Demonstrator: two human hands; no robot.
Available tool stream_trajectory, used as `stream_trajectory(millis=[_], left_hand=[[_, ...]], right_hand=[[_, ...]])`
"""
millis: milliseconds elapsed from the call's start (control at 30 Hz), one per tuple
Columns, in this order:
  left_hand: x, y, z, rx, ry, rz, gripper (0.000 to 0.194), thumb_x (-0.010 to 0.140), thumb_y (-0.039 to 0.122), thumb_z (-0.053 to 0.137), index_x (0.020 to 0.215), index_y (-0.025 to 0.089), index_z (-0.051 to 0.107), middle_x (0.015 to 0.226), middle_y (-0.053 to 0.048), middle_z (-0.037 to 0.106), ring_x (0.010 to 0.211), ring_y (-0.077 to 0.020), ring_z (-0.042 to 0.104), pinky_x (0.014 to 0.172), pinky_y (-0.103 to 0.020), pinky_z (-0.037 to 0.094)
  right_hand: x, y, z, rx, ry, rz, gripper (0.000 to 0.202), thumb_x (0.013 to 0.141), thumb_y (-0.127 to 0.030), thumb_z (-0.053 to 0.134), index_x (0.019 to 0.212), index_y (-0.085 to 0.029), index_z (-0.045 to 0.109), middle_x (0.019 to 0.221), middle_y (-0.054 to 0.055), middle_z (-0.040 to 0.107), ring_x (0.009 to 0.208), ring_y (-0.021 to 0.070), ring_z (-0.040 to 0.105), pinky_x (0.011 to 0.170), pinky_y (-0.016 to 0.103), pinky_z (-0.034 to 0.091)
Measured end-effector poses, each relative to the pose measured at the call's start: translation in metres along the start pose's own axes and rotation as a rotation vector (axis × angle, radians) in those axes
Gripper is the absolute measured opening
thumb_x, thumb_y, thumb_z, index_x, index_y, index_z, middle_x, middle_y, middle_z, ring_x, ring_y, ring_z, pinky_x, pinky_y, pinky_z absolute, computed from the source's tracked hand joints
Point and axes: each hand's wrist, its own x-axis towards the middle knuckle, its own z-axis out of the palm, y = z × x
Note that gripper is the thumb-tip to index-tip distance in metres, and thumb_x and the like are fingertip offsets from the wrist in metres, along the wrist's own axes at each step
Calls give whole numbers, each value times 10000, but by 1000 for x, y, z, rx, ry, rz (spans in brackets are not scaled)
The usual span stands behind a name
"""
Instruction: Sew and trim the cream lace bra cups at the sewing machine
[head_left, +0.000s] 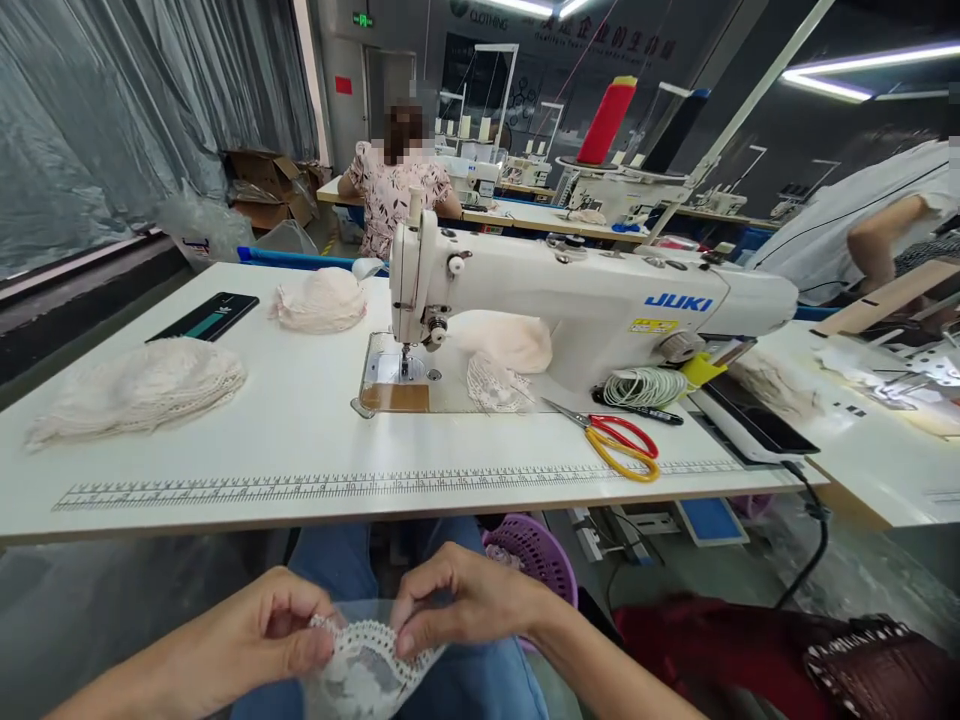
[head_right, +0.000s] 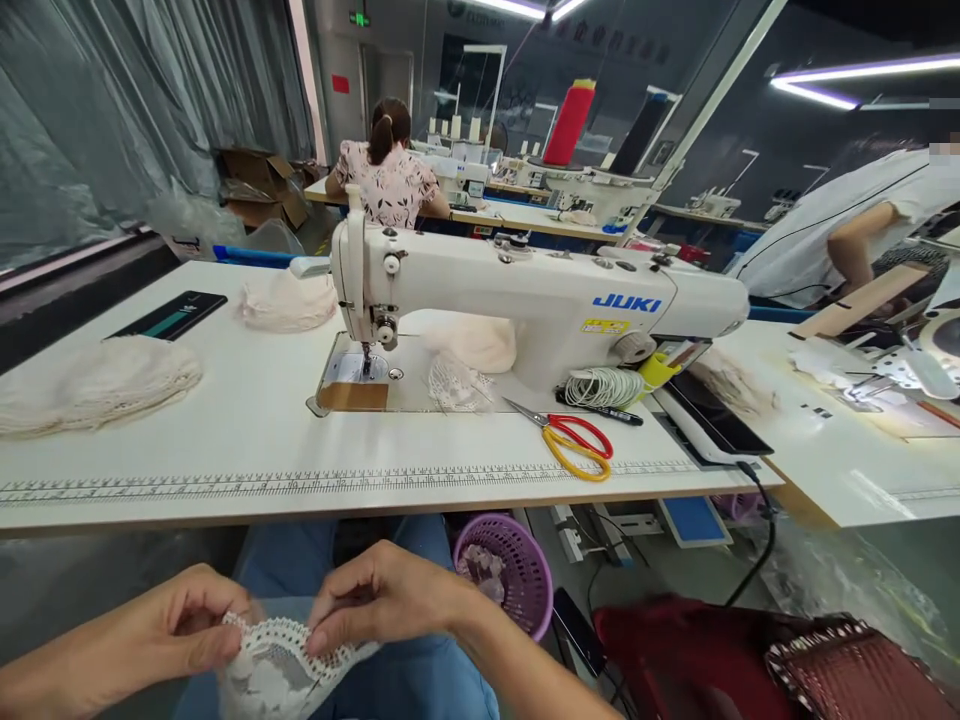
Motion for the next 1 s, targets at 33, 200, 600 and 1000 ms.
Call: stream_trajectory(millis=[33, 200, 600, 1000], left_hand=[[-2, 1, 1, -4, 1, -16, 437, 726, 561, 721, 772, 127, 736, 712, -31, 673, 685, -160, 546, 646, -233, 385], [-2, 1, 5, -30, 42, -77, 464, 693, 574, 742, 768, 116, 757, 659, -45, 677, 634, -156, 547, 612, -234, 390], [0, -2, 6, -29, 72, -84, 493, 709, 602, 710, 742, 110, 704, 656, -14, 607, 654, -144, 482, 626, -227, 337], [3, -11, 13, 115, 159, 8, 529, 825, 643, 533, 800, 128, 651, 654, 4, 508, 590, -121, 377, 538, -228, 265]], right_hand=[[0, 3, 1, 24, -13, 6, 385, 750, -501, 690, 789, -118, 670, 737, 6, 606, 651, 94, 554, 678, 218, 460], [3, 15, 8, 89, 36, -7, 481, 568, -528, 810, 772, -108, 692, 701, 4, 605, 619, 95, 538, 627, 203, 460], [6, 27, 8, 19, 89, -83, 470, 767, -576, 650, 736, -107, 656, 700, 8, 565, 633, 93, 498, 600, 210, 397], [9, 33, 18, -81, 261, -201, 406, 784, -511, 676, 783, -106, 702, 687, 13, 565, 634, 108, 500, 564, 210, 371]])
